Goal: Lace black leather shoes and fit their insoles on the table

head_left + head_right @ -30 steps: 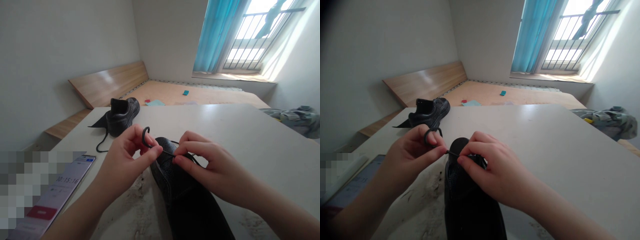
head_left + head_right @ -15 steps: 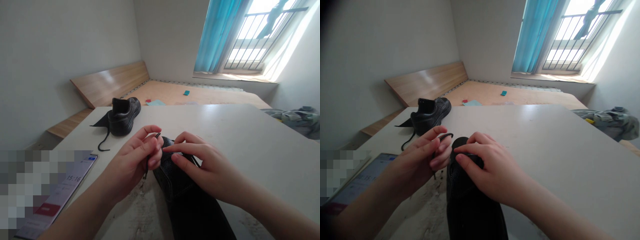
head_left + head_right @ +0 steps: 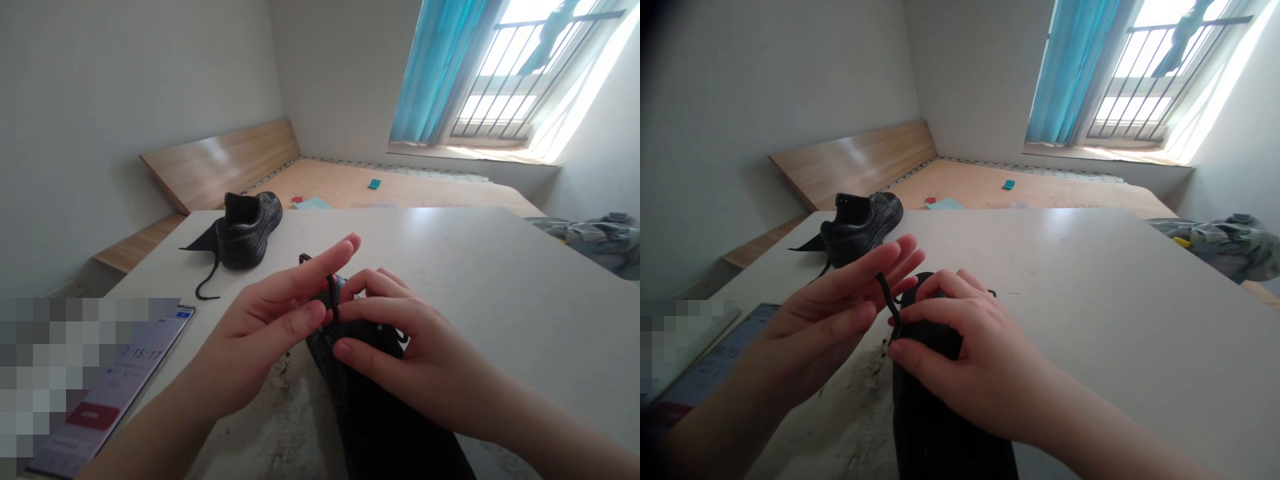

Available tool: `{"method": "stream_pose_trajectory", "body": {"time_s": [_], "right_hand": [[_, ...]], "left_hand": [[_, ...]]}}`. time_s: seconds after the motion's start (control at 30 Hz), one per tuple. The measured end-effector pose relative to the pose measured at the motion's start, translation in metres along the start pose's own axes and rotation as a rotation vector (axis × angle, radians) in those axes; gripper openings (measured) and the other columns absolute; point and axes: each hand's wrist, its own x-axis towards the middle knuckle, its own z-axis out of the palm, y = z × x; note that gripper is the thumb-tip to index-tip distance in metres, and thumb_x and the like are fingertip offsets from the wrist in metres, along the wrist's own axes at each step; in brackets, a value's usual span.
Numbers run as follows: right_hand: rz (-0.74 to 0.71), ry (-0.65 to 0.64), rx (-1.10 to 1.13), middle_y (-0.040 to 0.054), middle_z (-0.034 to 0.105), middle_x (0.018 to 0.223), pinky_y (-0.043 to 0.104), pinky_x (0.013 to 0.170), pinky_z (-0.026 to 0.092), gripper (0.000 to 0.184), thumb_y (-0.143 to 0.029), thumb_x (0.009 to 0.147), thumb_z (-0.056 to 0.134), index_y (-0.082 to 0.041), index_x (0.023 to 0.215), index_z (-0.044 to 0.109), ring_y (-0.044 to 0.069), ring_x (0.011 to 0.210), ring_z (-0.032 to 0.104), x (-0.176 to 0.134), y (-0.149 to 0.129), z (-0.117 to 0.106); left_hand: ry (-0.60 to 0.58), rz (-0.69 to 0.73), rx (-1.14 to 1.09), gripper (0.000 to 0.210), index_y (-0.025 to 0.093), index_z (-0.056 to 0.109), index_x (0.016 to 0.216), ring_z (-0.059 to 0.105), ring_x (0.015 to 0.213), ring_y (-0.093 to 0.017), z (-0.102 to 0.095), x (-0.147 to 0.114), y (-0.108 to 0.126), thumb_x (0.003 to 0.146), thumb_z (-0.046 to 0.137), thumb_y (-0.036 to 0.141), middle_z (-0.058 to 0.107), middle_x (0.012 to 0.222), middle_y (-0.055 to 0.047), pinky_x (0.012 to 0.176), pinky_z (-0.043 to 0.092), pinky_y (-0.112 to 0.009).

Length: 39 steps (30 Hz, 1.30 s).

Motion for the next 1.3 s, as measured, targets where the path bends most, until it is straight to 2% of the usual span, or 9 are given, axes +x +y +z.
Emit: {"method": "stream_pose_trajectory", "body": {"time_s": [0.23,0.33,0.47,0.63,0.73,0.9,1.07,1.13,1.3], "right_hand": [[0.024,0.009,0.053,0.0009,0.062,0.097,0.033,0.09,0.045,0.008,-0.023,0.088,0.064,-0.023,0.079,0.065,0.016,0.098,0.055,0.004,-0.004,0.002],[0.092,0.086,0.117,0.0016,0.058,0.084,0.03,0.078,0.045,0.019,-0.023,0.093,0.053,-0.021,0.074,0.056,0.015,0.085,0.054,0.004,-0.006,0.0],[0.067,0.135,0.004,0.0014,0.054,0.078,0.03,0.07,0.04,0.031,-0.029,0.099,0.043,-0.019,0.071,0.05,0.014,0.076,0.049,0.005,-0.002,-0.004],[0.037,0.112,-0.119,-0.0015,0.05,0.071,0.028,0.067,0.035,0.031,-0.025,0.101,0.038,-0.019,0.072,0.045,0.012,0.072,0.045,0.004,-0.001,-0.004],[0.062,0.064,-0.129,-0.0016,0.054,0.076,0.027,0.07,0.036,0.025,-0.02,0.1,0.039,-0.019,0.077,0.049,0.012,0.077,0.048,0.004,-0.002,-0.002],[0.05,-0.004,-0.097,-0.0019,0.052,0.07,0.027,0.068,0.036,0.028,-0.025,0.097,0.049,-0.018,0.07,0.053,0.012,0.075,0.047,0.004,0.001,-0.001],[0.1,0.014,-0.028,-0.0019,0.049,0.066,0.027,0.066,0.036,0.039,-0.034,0.095,0.055,-0.017,0.061,0.049,0.012,0.072,0.047,0.005,0.002,-0.001],[0.127,0.006,-0.053,-0.001,0.052,0.069,0.028,0.067,0.037,0.037,-0.041,0.092,0.059,-0.018,0.062,0.055,0.013,0.075,0.049,0.004,-0.001,-0.001],[0.217,-0.107,-0.171,0.0027,0.061,0.089,0.037,0.082,0.043,0.027,-0.048,0.079,0.069,-0.026,0.094,0.073,0.022,0.095,0.053,0.001,-0.008,0.0]], "left_hand": [[-0.014,0.005,0.045,0.053,0.047,0.054,0.135,0.041,0.141,-0.021,0.002,0.0,-0.001,0.092,0.059,0.015,0.038,0.154,0.013,0.111,0.046,-0.03],[0.155,0.044,0.042,0.05,0.041,0.065,0.125,0.051,0.134,-0.021,0.0,0.004,-0.001,0.086,0.06,0.011,0.053,0.145,0.009,0.107,0.048,-0.03],[0.453,0.127,0.056,0.033,0.028,0.08,0.09,0.068,0.1,-0.018,-0.006,0.009,-0.003,0.084,0.051,0.014,0.078,0.101,0.002,0.085,0.053,-0.027],[0.69,0.071,0.467,0.019,0.024,0.074,0.078,0.056,0.073,-0.014,-0.011,0.011,-0.006,0.084,0.056,0.019,0.063,0.071,0.002,0.07,0.044,-0.028],[0.575,0.093,0.79,0.017,0.024,0.07,0.088,0.054,0.083,-0.017,-0.008,0.008,-0.003,0.089,0.054,0.022,0.058,0.082,0.001,0.081,0.042,-0.032],[0.068,0.211,1.047,0.026,0.022,0.068,0.085,0.047,0.11,-0.023,0.007,0.004,-0.001,0.096,0.045,0.023,0.058,0.107,-0.004,0.1,0.032,-0.042],[-0.019,0.217,0.989,0.029,0.02,0.057,0.072,0.049,0.097,-0.02,0.008,0.004,0.004,0.097,0.042,0.02,0.059,0.09,-0.003,0.092,0.035,-0.038],[-0.028,0.187,1.0,0.026,0.02,0.056,0.072,0.051,0.087,-0.018,0.002,0.006,0.013,0.096,0.044,0.02,0.059,0.08,-0.001,0.087,0.036,-0.036],[-0.14,-0.164,0.998,0.028,0.019,0.053,0.064,0.05,0.066,-0.013,-0.018,0.006,0.032,0.09,0.048,0.029,0.053,0.064,0.004,0.065,0.037,-0.028]]}}
